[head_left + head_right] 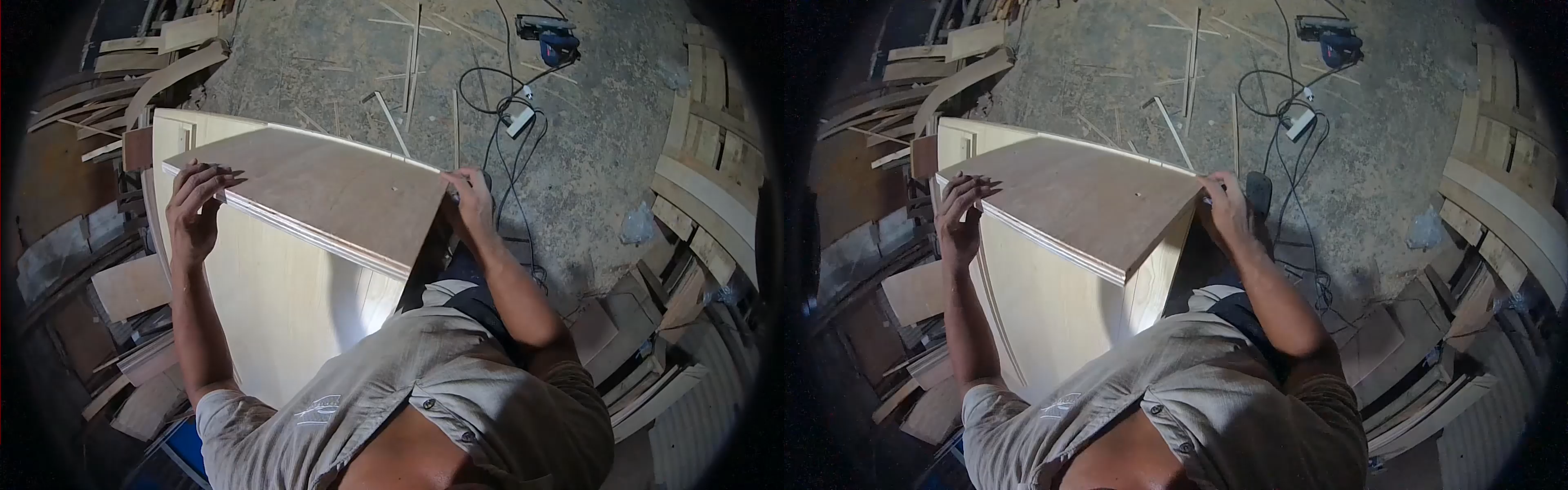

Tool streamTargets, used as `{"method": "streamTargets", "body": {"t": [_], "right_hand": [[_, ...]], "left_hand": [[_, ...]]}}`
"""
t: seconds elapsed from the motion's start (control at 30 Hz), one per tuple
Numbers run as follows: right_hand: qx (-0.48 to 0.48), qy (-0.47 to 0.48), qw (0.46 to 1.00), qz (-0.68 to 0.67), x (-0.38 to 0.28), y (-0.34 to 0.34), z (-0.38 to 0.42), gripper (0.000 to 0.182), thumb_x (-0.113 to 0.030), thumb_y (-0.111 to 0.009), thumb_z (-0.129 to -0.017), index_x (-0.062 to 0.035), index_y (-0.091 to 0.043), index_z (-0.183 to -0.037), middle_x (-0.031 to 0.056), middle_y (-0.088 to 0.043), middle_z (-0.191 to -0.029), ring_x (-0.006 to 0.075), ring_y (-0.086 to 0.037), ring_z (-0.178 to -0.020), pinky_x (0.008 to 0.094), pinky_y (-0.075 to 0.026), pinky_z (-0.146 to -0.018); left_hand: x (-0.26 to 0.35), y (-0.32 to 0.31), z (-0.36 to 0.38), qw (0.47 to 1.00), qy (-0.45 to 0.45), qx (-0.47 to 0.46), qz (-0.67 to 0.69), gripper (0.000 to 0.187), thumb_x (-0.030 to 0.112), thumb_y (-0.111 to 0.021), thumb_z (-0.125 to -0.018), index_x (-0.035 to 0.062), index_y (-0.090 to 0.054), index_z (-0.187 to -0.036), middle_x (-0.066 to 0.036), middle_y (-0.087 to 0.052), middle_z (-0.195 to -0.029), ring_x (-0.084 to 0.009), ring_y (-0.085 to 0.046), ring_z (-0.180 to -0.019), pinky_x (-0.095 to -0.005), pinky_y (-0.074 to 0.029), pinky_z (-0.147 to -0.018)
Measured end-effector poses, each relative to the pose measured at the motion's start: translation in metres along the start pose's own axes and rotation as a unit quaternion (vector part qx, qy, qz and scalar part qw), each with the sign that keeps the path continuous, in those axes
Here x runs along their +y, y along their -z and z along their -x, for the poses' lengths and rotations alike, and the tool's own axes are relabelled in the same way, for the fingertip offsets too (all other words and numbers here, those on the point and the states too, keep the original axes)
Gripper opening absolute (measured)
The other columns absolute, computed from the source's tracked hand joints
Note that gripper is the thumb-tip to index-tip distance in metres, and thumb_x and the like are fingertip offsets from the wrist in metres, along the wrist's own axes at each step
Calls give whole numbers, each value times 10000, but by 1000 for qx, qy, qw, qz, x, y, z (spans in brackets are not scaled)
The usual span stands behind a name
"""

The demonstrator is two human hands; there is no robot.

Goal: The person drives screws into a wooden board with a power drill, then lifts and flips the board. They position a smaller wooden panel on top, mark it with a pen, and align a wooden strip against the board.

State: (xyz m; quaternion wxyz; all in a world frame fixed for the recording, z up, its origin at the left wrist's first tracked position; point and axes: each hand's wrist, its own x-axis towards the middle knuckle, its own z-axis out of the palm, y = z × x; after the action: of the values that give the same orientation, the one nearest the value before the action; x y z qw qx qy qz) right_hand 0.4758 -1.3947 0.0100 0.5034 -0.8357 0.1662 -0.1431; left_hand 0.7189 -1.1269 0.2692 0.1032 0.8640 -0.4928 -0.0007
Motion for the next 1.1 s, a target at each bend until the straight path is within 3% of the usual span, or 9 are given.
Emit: {"method": "streamTargets", "body": {"t": [0.3, 0.57, 0.87, 1.1], "right_hand": [[-19, -32, 999, -6, -3, -11, -13, 434, 54, -648, -734, -74, -657, -1148, 170, -587, -1044, 370, -606, -972, 390, -509, -792], [-36, -27, 999, 20, 3, -21, -22, 333, 22, -512, -846, -87, -664, -1122, 158, -577, -1016, 345, -617, -960, 370, -509, -790], [-55, -33, 997, 44, -9, -12, -25, 341, 58, -591, -787, -76, -657, -1094, 148, -570, -1021, 332, -619, -948, 372, -505, -786], [-50, -36, 998, 19, -12, -11, -28, 365, 104, -554, -769, -58, -658, -1079, 155, -587, -975, 350, -618, -920, 387, -502, -774]], "left_hand": [[-23, 3, -5, 1000, -1, -22, 9, 283, -82, -665, -737, 42, -686, -991, -84, -704, -1017, -282, -631, -1026, -395, -461, -954], [-30, 6, -3, 999, -1, -26, 25, 345, -97, -657, -712, 45, -684, -1025, -89, -699, -1036, -295, -611, -1041, -384, -471, -926], [-34, 4, -2, 999, -8, -32, 26, 308, -71, -651, -735, 52, -680, -1016, -90, -698, -1036, -297, -611, -1038, -385, -467, -921], [-25, 9, -11, 996, 26, -79, 37, 343, -37, -675, -701, 69, -671, -1028, -75, -681, -1080, -290, -586, -1083, -398, -413, -947]]}}
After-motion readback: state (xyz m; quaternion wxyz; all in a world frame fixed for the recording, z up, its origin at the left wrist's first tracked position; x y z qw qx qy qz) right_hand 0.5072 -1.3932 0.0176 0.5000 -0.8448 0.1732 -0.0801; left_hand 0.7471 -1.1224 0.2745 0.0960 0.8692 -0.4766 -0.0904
